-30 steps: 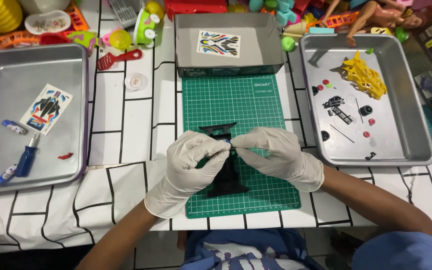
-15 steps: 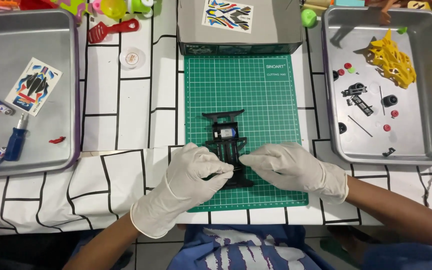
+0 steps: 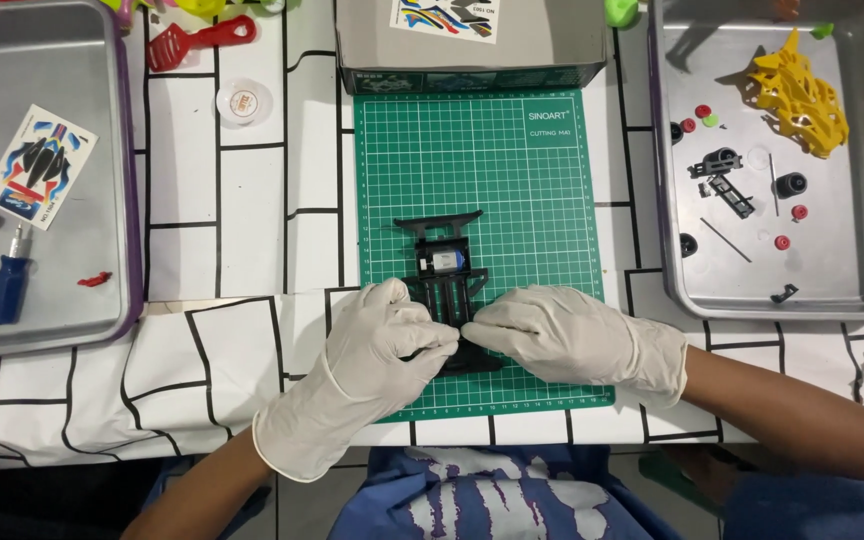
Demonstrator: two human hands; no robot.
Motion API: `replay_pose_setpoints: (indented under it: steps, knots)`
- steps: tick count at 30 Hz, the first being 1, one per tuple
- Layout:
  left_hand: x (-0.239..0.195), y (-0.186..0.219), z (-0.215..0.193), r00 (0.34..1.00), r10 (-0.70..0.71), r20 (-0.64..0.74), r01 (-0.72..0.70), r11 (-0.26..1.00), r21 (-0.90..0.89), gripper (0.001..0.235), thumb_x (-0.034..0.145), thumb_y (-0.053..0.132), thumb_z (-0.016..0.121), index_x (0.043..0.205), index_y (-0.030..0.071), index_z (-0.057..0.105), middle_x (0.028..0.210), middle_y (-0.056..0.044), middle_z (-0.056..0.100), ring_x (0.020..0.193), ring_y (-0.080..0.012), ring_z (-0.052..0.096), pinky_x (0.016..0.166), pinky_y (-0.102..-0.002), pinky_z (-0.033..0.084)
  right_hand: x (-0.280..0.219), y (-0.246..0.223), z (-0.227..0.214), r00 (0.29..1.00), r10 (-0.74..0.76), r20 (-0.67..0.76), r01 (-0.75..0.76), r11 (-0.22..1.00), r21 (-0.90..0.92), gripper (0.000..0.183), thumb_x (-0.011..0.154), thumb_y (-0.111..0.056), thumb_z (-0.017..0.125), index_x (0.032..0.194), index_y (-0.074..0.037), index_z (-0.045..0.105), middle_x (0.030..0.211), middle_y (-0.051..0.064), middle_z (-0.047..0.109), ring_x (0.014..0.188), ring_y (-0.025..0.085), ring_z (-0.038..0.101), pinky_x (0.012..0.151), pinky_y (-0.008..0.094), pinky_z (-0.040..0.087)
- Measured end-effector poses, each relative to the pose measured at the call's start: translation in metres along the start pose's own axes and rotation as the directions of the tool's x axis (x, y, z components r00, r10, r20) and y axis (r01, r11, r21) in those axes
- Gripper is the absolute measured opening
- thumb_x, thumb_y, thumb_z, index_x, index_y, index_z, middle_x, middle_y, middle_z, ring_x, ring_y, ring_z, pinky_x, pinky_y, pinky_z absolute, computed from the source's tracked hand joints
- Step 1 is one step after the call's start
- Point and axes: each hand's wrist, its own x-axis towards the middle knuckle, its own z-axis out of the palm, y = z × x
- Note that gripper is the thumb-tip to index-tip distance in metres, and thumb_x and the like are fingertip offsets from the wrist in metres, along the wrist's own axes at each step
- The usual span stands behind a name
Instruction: Assembling the internal components of a toy car chassis, including the motor, gears, and battery terminals.
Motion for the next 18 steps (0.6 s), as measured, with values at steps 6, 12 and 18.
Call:
replay_pose_setpoints:
  steps: [6,12,18]
  knots:
    - [0.004,0.007,-0.003,1.0,-0.017,0.017,0.017,1.0,0.0,0.009,0.083,0.019,0.076,0.083,0.027,0.077,0.067,0.007,0.05,0.074,-0.0168,0.054,0.071,-0.032,0.042,0.003,-0.004,0.0,0.995,-0.072,-0.069,0.066,0.994,-0.082,0.03,0.102,-0.01,0.044,0.124,-0.014,0.064,0.109,0.003,0.061,0.093,0.02,0.067,0.069,0.03,0.058]
    - [0.002,0.009,-0.002,1.0,-0.025,-0.003,0.025,0.998,0.057,0.012,0.088,0.022,0.071,0.08,0.028,0.076,0.063,0.01,0.05,0.072,-0.0141,0.053,0.074,-0.031,0.041,0.007,-0.004,-0.001,0.989,-0.103,-0.106,0.094,0.991,-0.091,0.024,0.102,-0.008,0.048,0.12,-0.011,0.063,0.104,0.005,0.061,0.089,0.021,0.067,0.068,0.031,0.058]
    - [0.01,0.015,-0.003,1.0,-0.002,-0.003,0.003,0.997,0.071,0.019,0.083,0.015,0.07,0.065,0.021,0.063,0.058,0.008,0.045,0.069,-0.0155,0.054,0.073,-0.032,0.042,0.007,-0.003,0.001,0.987,-0.1,-0.129,0.094,0.994,-0.05,0.03,0.102,-0.007,0.044,0.124,-0.011,0.065,0.106,0.005,0.061,0.09,0.021,0.067,0.071,0.03,0.058]
